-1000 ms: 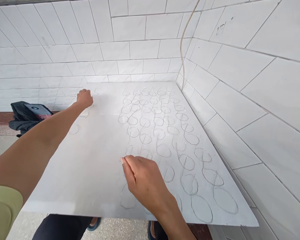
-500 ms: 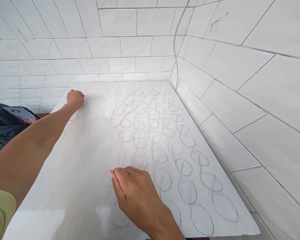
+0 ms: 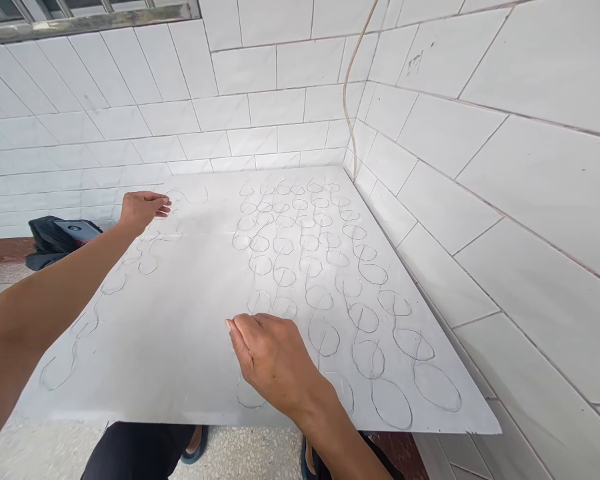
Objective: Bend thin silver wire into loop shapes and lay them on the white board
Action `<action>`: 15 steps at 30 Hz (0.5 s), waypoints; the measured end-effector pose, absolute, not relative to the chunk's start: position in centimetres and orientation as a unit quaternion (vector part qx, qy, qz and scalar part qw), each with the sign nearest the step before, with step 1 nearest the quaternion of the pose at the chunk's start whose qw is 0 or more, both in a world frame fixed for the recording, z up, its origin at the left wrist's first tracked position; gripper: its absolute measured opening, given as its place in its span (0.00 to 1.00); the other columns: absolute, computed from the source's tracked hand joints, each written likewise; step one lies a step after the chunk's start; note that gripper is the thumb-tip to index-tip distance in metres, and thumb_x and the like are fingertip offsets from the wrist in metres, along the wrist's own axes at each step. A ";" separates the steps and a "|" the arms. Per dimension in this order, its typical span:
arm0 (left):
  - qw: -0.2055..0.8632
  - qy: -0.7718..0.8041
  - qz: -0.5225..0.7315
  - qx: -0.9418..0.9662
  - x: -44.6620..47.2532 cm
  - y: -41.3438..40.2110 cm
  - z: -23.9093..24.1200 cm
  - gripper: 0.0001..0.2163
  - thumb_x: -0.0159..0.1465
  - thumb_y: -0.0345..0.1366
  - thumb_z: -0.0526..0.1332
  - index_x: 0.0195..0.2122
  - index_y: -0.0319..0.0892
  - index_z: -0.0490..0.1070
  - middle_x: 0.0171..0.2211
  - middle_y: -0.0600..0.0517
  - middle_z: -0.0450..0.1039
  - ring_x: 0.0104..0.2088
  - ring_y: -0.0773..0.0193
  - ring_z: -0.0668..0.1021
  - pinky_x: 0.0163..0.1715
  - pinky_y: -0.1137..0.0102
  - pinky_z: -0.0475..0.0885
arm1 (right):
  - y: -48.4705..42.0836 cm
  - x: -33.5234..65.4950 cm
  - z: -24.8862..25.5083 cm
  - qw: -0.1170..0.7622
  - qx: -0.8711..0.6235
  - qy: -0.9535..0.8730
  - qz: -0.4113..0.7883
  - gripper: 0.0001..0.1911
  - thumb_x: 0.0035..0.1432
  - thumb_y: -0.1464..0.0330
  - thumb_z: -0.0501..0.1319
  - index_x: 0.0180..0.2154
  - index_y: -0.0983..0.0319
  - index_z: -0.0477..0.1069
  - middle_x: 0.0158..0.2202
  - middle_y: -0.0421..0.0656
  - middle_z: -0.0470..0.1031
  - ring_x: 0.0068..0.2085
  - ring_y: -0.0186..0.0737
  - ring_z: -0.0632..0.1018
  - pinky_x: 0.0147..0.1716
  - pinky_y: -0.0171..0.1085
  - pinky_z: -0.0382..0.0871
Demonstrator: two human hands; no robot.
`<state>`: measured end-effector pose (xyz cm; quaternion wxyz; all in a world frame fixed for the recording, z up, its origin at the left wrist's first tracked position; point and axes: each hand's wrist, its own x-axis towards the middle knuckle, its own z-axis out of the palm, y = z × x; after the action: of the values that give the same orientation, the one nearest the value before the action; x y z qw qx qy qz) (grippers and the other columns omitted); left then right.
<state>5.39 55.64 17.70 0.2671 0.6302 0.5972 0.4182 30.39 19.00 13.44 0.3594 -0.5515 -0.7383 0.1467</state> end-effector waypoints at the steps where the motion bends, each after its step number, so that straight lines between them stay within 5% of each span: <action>1: 0.278 0.591 0.421 0.630 4.6 54.7 18.1 0.04 0.61 0.32 0.68 0.36 0.38 0.81 0.40 0.43 0.83 0.36 0.60 0.84 0.40 0.66 0.82 | 19.0 30.4 13.5 0.362 -0.551 -0.737 0.148 0.21 0.76 0.67 0.49 0.27 0.59 0.55 0.21 0.35 0.54 0.24 0.33 0.55 0.25 0.38 0.50; 9: 0.395 0.516 0.369 0.664 1.5 45.9 19.2 0.09 0.55 0.37 0.74 0.35 0.39 0.84 0.38 0.42 0.84 0.37 0.55 0.85 0.42 0.62 0.83 | 18.7 30.1 14.3 0.373 -0.571 -0.709 0.178 0.21 0.77 0.63 0.48 0.28 0.59 0.61 0.21 0.36 0.59 0.24 0.34 0.58 0.26 0.38 0.52; 12: 0.426 0.514 0.347 0.659 1.7 41.9 18.6 0.11 0.53 0.40 0.76 0.35 0.40 0.85 0.38 0.42 0.84 0.35 0.56 0.85 0.41 0.62 0.83 | 18.9 29.8 14.5 0.407 -0.587 -0.647 0.266 0.17 0.76 0.58 0.51 0.39 0.59 0.72 0.26 0.37 0.72 0.24 0.33 0.66 0.28 0.37 0.59; 15: 0.440 0.511 0.319 0.666 2.5 38.2 17.9 0.12 0.53 0.42 0.77 0.35 0.42 0.86 0.38 0.42 0.85 0.34 0.56 0.85 0.39 0.62 0.84 | 19.4 29.1 14.1 0.438 -0.567 -0.588 0.374 0.22 0.73 0.51 0.55 0.54 0.60 0.72 0.33 0.40 0.80 0.28 0.35 0.75 0.30 0.37 0.67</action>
<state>2.55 38.21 17.92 0.4401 0.6657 0.5109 0.3195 29.10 19.43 14.12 0.4385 -0.5673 -0.5881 0.3743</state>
